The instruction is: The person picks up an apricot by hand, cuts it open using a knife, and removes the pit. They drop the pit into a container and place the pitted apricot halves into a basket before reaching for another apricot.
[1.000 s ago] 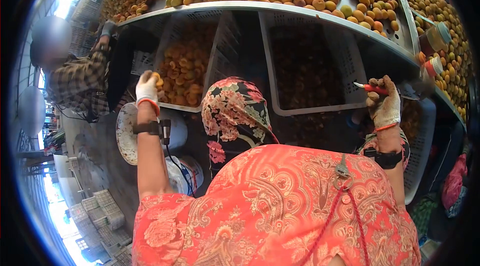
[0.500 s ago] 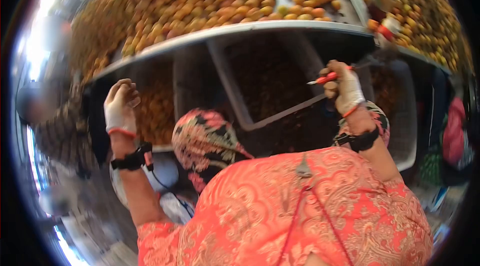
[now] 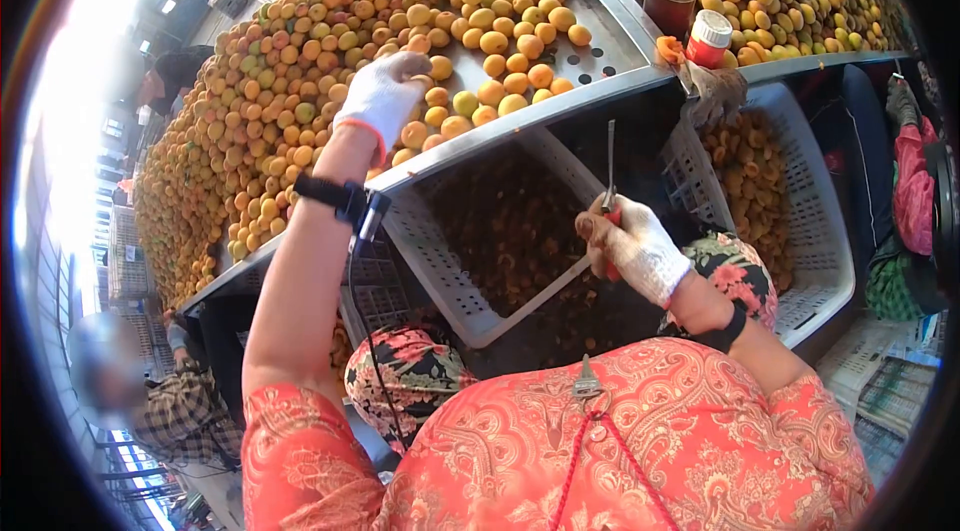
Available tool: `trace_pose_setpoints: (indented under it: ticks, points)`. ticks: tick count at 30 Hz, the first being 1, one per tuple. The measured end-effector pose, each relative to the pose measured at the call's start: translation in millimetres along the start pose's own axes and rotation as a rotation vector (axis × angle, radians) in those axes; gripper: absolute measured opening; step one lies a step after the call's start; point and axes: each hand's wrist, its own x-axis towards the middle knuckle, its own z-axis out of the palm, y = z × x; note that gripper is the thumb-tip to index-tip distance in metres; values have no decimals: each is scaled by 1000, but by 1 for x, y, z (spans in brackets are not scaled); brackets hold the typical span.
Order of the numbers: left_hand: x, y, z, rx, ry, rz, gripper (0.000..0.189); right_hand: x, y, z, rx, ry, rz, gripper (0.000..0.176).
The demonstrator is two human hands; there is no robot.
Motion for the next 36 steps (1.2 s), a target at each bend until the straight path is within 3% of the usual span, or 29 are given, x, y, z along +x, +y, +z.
trace_pose_setpoints:
  ticks: [1,4,5,9,13,15,16,18,20,21,23,24,26,28,31,34,36]
  points:
    - [17,-5,6,67,17,35,37,-3,-7,-3,-60,29,113,30]
    - [63,-23,25,299,-35,207,40,1,-3,-15,-319,107,9,32]
    - [72,-25,34,398,-43,236,42,0,-6,-17,-287,107,63,36]
    - [90,-35,63,763,-169,138,46,-1,-9,-23,-241,123,54,33]
    - [94,-19,63,823,-278,33,36,-2,1,-32,-297,108,-55,29]
    - [83,-16,59,648,-79,70,38,-3,-3,-31,-214,133,28,24]
    - [78,-9,49,606,-95,79,41,-8,-14,-27,-54,125,95,17]
    - [48,6,31,116,19,82,44,-9,-10,-20,71,135,61,9]
    - [-3,33,10,-531,39,-21,43,-6,-3,-17,156,111,31,19]
    - [-28,44,-1,-567,31,17,42,-4,4,-17,111,92,-17,27]
    - [-93,66,-16,-971,4,19,41,-1,13,-16,95,50,-4,34]
    - [-131,81,-25,-1079,47,-71,41,0,15,-14,59,38,4,35]
    - [-191,74,-17,-1365,89,-51,39,-3,14,-5,23,-10,39,32]
    - [-252,64,-15,-1540,108,-10,40,-7,20,2,-27,-27,37,30]
    - [-313,61,-11,-1676,242,-112,47,-4,28,10,-44,-24,22,28]
    - [-341,46,-14,-1716,306,-22,48,-14,22,31,4,-35,-14,27]
    - [-348,49,-25,-1710,338,33,49,-29,16,52,-120,-117,-151,26]
